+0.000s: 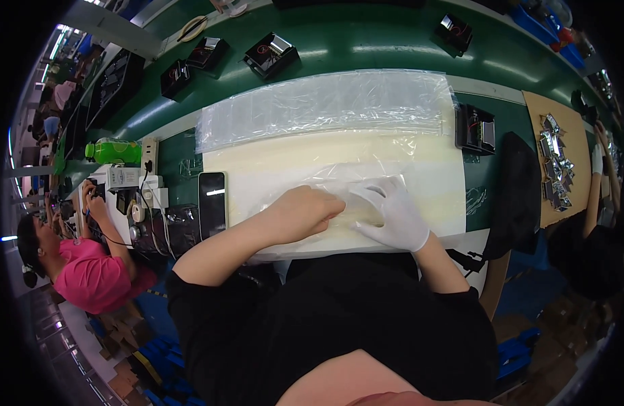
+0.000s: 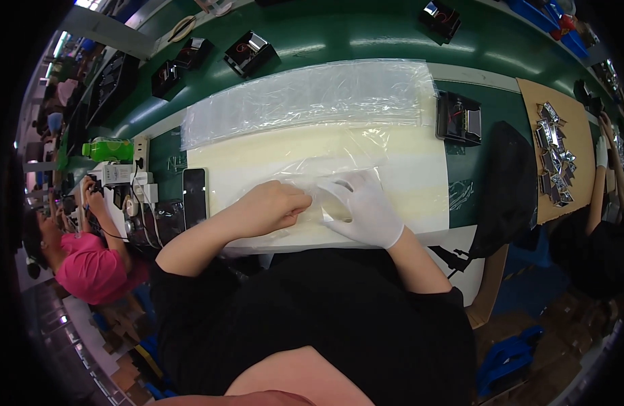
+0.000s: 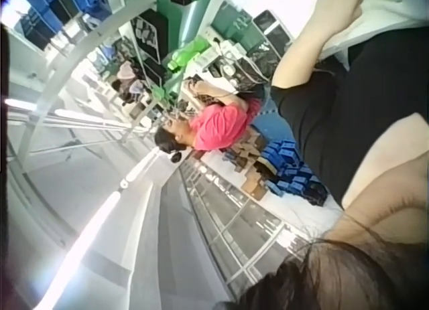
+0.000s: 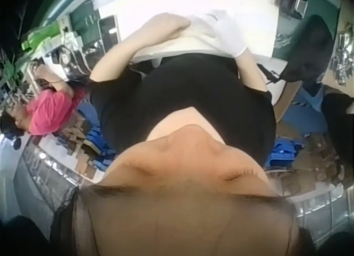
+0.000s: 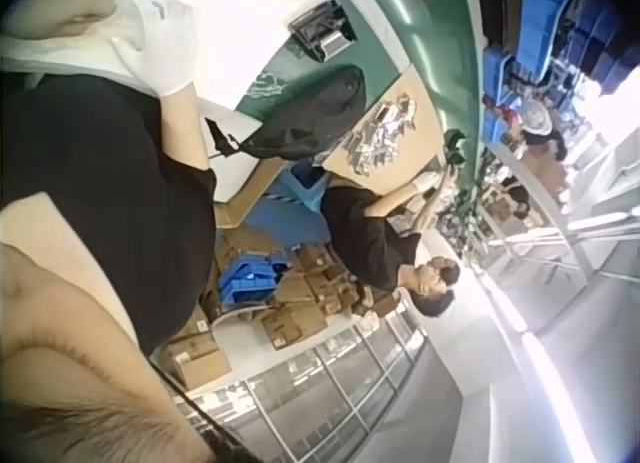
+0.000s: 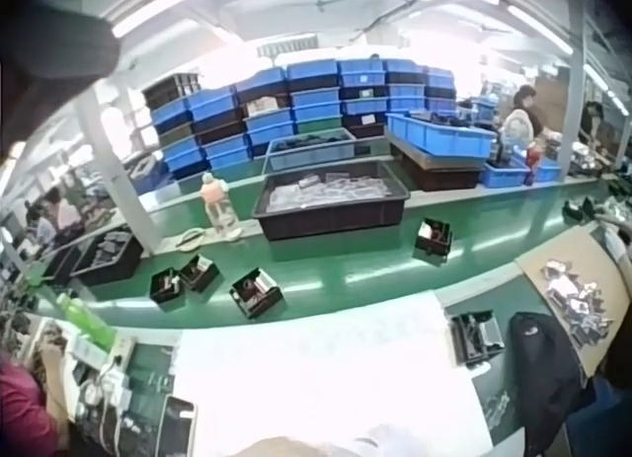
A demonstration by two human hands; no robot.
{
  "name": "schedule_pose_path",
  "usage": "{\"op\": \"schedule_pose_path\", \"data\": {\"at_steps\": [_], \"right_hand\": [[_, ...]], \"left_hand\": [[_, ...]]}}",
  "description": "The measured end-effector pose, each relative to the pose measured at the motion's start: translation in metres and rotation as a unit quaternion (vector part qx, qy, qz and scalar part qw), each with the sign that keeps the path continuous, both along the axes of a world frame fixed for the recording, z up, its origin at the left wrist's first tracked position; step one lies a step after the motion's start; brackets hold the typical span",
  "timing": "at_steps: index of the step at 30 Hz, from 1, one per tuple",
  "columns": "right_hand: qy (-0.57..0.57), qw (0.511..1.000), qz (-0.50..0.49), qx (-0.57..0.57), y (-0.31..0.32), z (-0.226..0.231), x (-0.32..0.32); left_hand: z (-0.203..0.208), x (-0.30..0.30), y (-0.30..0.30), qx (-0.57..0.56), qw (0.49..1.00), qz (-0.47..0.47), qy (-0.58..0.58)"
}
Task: Cleaning electronic components with a cloth and wrapping them in plastic sheets on an assembly line.
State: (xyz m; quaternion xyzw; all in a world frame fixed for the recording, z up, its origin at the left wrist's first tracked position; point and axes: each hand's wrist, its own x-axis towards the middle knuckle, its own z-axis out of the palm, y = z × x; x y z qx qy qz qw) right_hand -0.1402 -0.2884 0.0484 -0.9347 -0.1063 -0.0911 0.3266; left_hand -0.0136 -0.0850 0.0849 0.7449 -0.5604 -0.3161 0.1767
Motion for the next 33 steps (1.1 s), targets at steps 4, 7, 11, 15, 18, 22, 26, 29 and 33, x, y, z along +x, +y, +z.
{"op": "schedule_pose_path", "data": {"at_steps": [4, 7, 11, 15, 18, 22, 26, 29, 33], "right_hand": [[-0.02, 0.991, 0.013, 0.135, -0.017, -0.023, -0.004], [0.021, 0.957, -0.065, 0.281, -0.025, -0.024, -0.008], [0.035, 0.795, -0.219, 0.565, -0.029, -0.027, -0.007], [0.118, 0.845, -0.239, 0.463, -0.034, -0.021, -0.007], [0.114, 0.783, -0.243, 0.561, -0.034, -0.033, -0.013], [0.091, 0.748, -0.221, 0.619, -0.033, -0.039, -0.015], [0.102, 0.768, -0.224, 0.591, -0.028, -0.033, -0.013], [0.105, 0.805, -0.276, 0.515, -0.026, -0.03, -0.018], [0.061, 0.891, -0.21, 0.397, -0.024, -0.023, -0.019]], "left_hand": [[-0.026, -0.006, 0.007, -0.081, 0.996, 0.016, -0.043], [-0.026, -0.002, 0.014, -0.071, 0.997, 0.02, -0.007], [-0.015, 0.01, 0.024, -0.024, 0.995, 0.037, 0.092], [0.014, 0.055, 0.047, 0.03, 0.924, 0.121, 0.36], [0.024, 0.124, 0.067, -0.129, 0.882, 0.246, 0.381], [0.001, 0.244, 0.116, -0.127, 0.814, 0.475, -0.309], [-0.068, 0.341, 0.245, 0.072, 0.577, 0.395, -0.712], [-0.069, 0.342, 0.22, 0.284, 0.596, 0.501, -0.559], [0.013, 0.326, 0.173, 0.266, 0.714, 0.519, -0.388]]}}
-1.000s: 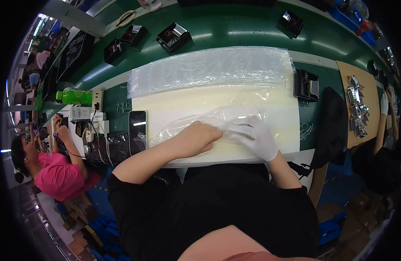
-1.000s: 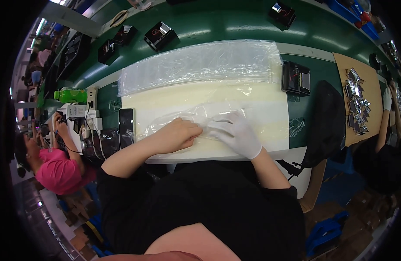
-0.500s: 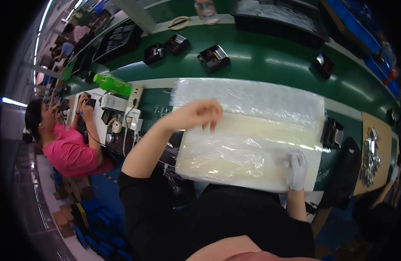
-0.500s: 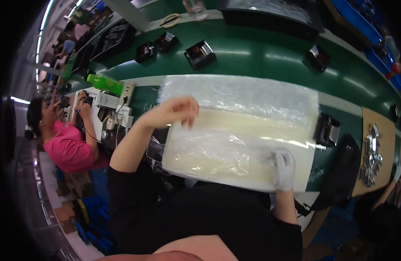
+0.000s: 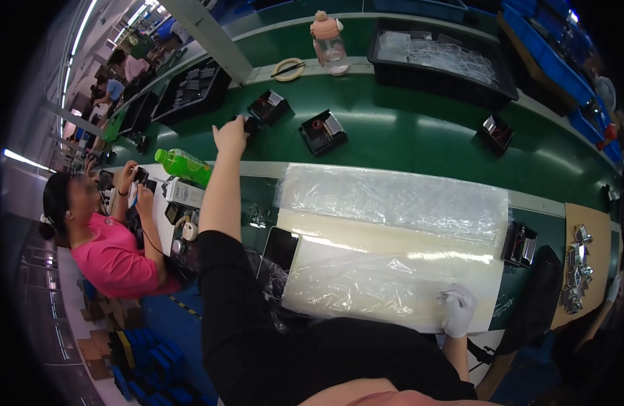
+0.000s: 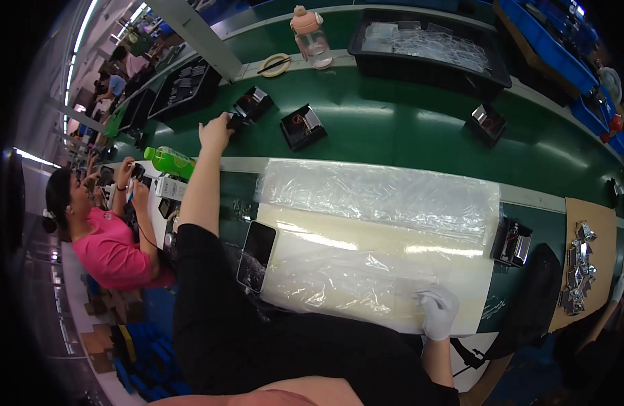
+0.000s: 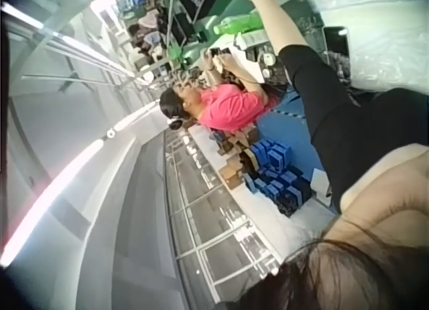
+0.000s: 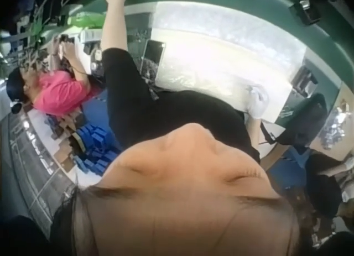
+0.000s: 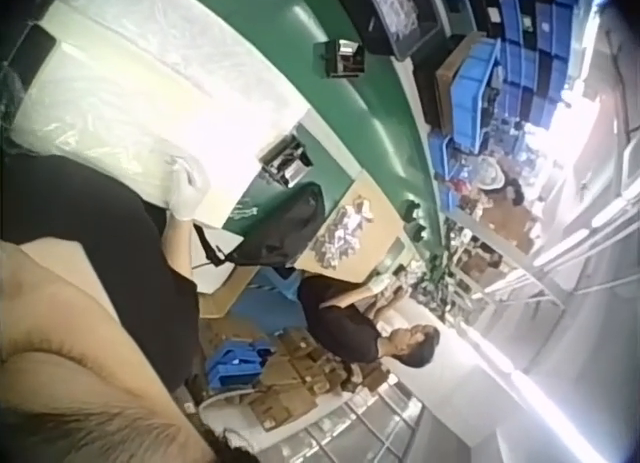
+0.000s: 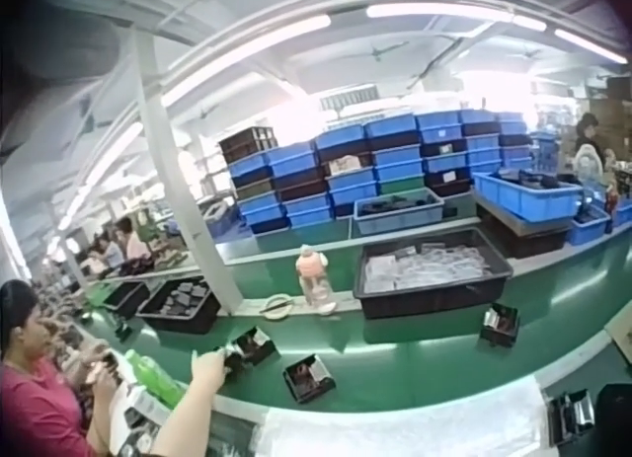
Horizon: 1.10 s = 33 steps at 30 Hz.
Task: Cleaning electronic components with a cloth and wrapping them in plastic sheets on an assembly line.
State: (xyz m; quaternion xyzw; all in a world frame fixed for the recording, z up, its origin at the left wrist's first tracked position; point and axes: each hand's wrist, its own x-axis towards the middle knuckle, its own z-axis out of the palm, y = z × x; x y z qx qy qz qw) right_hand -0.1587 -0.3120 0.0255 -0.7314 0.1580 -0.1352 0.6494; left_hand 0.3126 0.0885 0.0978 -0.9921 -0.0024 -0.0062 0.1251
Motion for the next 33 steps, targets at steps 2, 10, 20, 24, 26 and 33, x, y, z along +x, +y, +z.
{"op": "schedule_pose_path", "data": {"at_steps": [2, 10, 20, 24, 26, 33], "right_hand": [[-0.02, 0.998, 0.037, -0.045, 0.003, 0.011, -0.001], [-0.047, 0.998, 0.012, -0.028, 0.039, 0.077, 0.023], [-0.018, 0.974, 0.112, 0.195, 0.056, 0.117, 0.057], [-0.031, 0.977, 0.145, 0.153, 0.045, 0.104, 0.053], [-0.055, 0.977, 0.181, 0.1, 0.04, 0.099, 0.049], [-0.016, 0.971, 0.147, 0.188, 0.029, 0.112, 0.044]], "left_hand": [[0.011, -0.013, 0.021, -0.144, 0.988, -0.058, -0.006], [0.082, -0.147, -0.058, -0.534, 0.818, -0.189, -0.098], [0.039, -0.239, -0.178, -0.681, 0.551, -0.26, 0.406], [0.034, -0.256, -0.198, -0.697, 0.502, -0.236, 0.455], [0.033, -0.261, -0.204, -0.71, 0.479, -0.206, 0.473], [0.028, -0.268, -0.207, -0.724, 0.469, -0.167, 0.478]]}}
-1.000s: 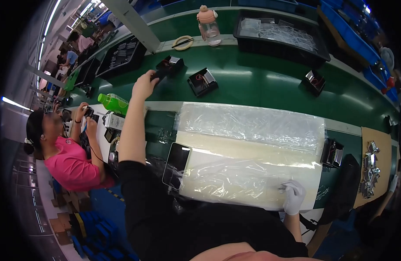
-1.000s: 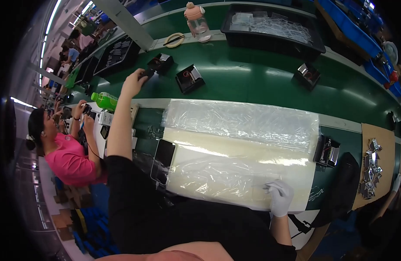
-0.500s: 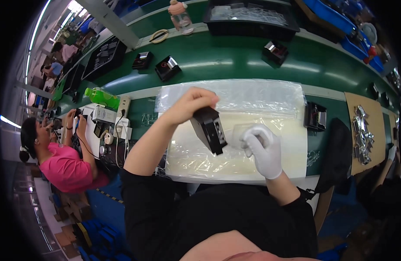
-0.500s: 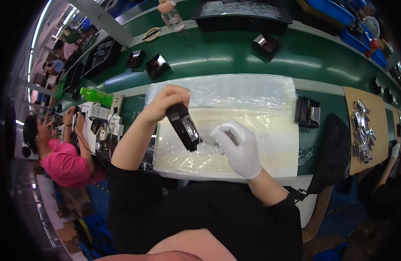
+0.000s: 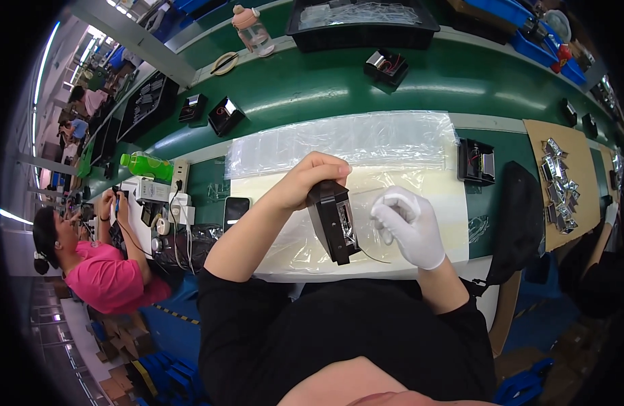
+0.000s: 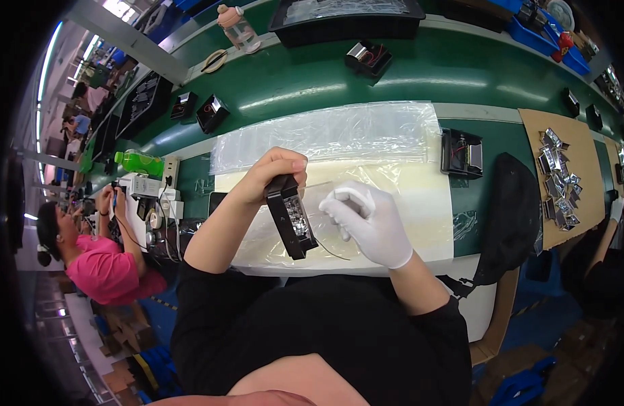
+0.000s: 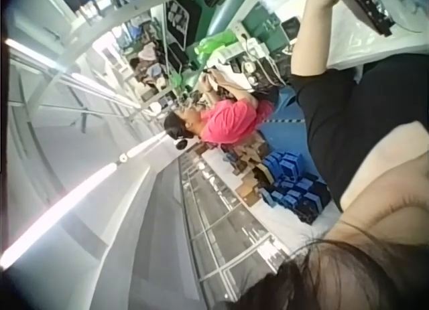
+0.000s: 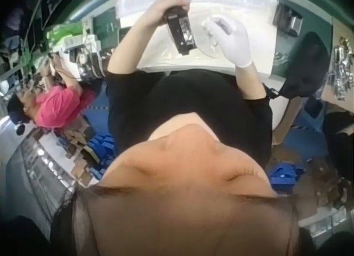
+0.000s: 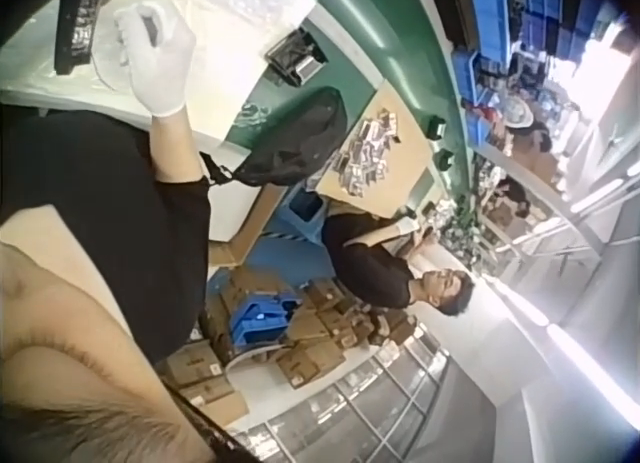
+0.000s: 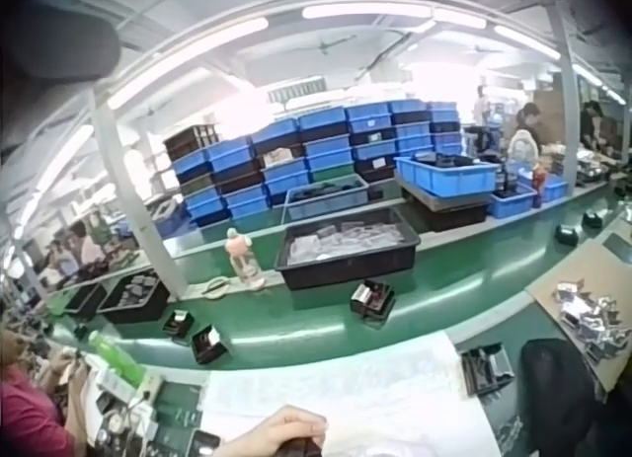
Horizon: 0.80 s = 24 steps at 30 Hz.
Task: Cleaning electronic components with a cloth and wrapping them in plastic sheets on an assembly line.
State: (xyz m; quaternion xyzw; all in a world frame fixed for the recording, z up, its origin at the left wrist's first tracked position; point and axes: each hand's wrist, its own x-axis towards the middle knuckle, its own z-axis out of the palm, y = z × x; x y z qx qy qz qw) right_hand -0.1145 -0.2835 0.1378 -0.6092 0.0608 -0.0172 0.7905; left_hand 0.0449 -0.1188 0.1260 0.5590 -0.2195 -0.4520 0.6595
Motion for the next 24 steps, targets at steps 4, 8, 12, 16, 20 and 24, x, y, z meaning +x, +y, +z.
{"op": "schedule_pose_path", "data": {"at_steps": [4, 8, 12, 16, 20, 24], "right_hand": [[-0.021, 0.997, 0.022, -0.071, -0.002, -0.001, 0.004], [-0.04, 0.99, 0.029, -0.13, -0.001, -0.001, 0.003], [-0.083, 0.955, 0.017, -0.285, 0.006, -0.005, 0.001], [-0.09, 0.908, -0.029, -0.408, 0.001, -0.012, 0.005], [-0.07, 0.881, -0.067, -0.464, -0.015, -0.023, 0.002], [-0.046, 0.905, -0.036, -0.421, -0.035, -0.036, -0.016]], "left_hand": [[0.002, -0.004, -0.003, -0.015, 1.0, -0.001, 0.009], [-0.002, -0.003, -0.002, -0.025, 0.999, 0.024, -0.003], [0.001, -0.006, -0.01, 0.016, 0.996, 0.064, -0.059], [0.004, 0.001, -0.016, 0.049, 0.972, 0.123, -0.195], [0.021, 0.031, -0.023, 0.128, 0.844, 0.204, -0.478], [0.01, 0.079, -0.017, 0.191, 0.525, 0.219, -0.8]]}}
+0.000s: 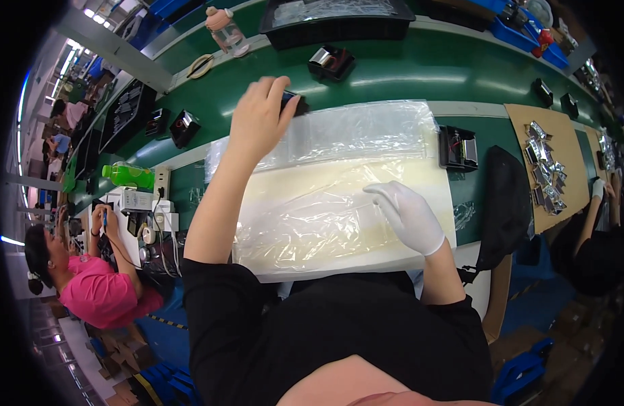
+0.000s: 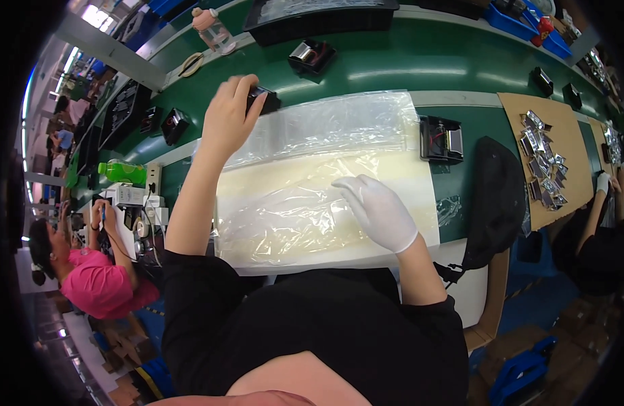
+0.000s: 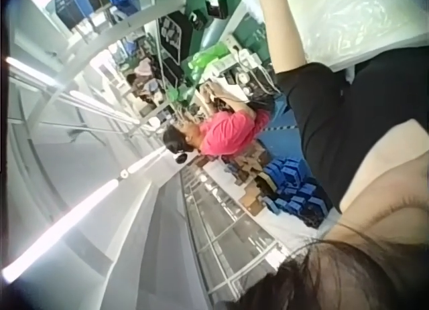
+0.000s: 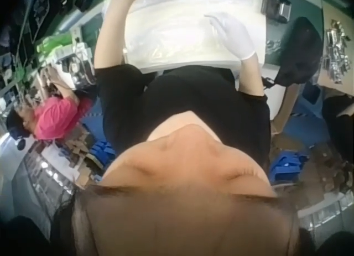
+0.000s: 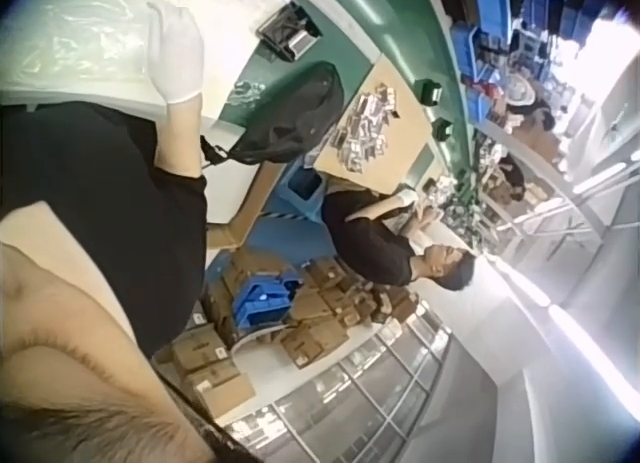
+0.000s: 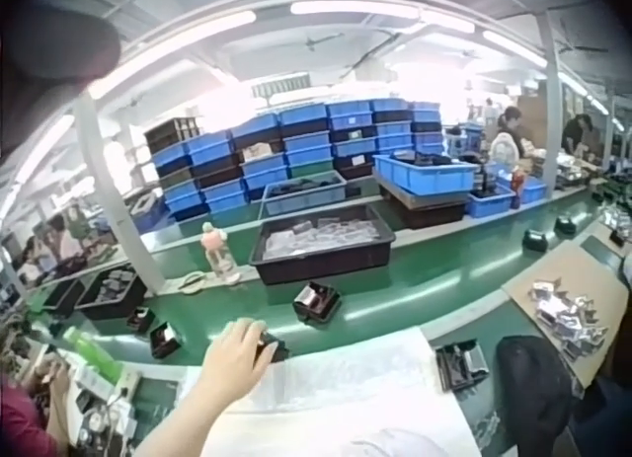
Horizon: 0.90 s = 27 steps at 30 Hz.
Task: Cleaning electronic components with a cloth and wrapping them in plastic sheets on an assembly line.
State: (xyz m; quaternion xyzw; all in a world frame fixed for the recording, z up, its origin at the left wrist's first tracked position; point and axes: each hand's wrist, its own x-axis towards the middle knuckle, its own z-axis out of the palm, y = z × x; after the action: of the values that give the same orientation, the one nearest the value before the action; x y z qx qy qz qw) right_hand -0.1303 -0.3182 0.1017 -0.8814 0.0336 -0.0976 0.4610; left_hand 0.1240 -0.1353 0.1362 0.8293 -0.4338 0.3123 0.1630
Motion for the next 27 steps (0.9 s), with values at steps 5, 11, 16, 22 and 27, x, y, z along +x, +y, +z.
{"op": "schedule_pose_path", "data": {"at_steps": [5, 11, 16, 22, 27], "right_hand": [[0.067, 0.993, 0.099, -0.013, -0.019, -0.027, -0.012], [0.042, 0.984, 0.152, -0.085, -0.017, -0.05, -0.023], [0.046, 0.984, 0.117, -0.124, -0.01, -0.054, -0.023], [0.042, 0.986, 0.101, -0.125, -0.004, -0.052, -0.022], [0.029, 0.985, 0.097, -0.138, -0.001, -0.05, -0.022]], "left_hand": [[-0.022, -0.065, -0.012, 0.178, 0.949, -0.112, 0.237], [-0.042, -0.155, 0.002, 0.441, 0.823, -0.184, 0.309], [-0.056, -0.155, 0.015, 0.369, 0.828, -0.215, 0.363], [-0.045, -0.156, 0.016, 0.276, 0.86, -0.241, 0.356], [-0.056, -0.155, 0.02, 0.242, 0.878, -0.258, 0.323]]}}
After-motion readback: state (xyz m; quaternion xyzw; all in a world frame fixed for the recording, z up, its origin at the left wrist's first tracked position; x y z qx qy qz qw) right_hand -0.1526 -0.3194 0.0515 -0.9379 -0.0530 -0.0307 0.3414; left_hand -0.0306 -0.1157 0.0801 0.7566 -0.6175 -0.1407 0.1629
